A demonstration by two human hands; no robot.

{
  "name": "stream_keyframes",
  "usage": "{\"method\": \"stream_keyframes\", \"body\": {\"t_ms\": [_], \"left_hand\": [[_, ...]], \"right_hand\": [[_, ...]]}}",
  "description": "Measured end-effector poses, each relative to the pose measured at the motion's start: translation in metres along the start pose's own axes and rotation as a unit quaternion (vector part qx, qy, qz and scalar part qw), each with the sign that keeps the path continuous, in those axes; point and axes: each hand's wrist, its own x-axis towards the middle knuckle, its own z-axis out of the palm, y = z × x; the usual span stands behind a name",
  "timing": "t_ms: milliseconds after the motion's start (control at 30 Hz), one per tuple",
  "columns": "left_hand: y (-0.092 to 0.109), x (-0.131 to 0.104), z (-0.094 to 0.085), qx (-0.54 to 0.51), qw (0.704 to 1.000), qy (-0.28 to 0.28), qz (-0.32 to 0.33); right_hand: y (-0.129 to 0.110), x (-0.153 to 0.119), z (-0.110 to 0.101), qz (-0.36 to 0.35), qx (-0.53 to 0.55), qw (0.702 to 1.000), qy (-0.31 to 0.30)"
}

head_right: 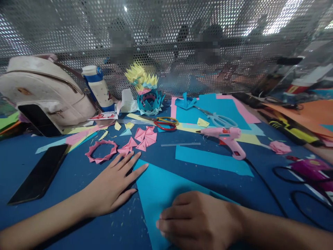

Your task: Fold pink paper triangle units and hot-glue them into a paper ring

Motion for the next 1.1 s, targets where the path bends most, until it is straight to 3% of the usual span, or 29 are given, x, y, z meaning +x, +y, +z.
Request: {"method": "stream_keyframes", "body": {"t_ms": [233,400,567,733,867,1100], "left_hand": [[0.011,-0.004,0.007,0.026,0.999,0.035,0.027],[0.018,-0.006,0.013,-0.01,0.998,0.045,0.041],[0.014,-0.006,0.01,-0.031,0.998,0.026,0.044],[0.009,-0.005,0.007,-0.049,0.997,0.01,0.052],[0.005,-0.003,0.004,-0.054,0.997,0.002,0.06],[0.005,-0.001,0.002,-0.005,0.999,-0.002,0.047]], "right_hand": [[0.0,0.003,-0.002,0.013,-0.002,1.0,-0.001],[0.0,0.002,-0.001,0.013,-0.005,1.0,-0.015],[0.0,0.0,0.001,0.023,-0.004,0.999,0.022],[0.001,-0.001,0.002,0.039,0.002,0.999,0.005],[0.002,-0.001,0.003,0.022,-0.008,0.999,0.032],[0.001,-0.004,0.007,0.033,-0.006,0.999,0.017]]}}
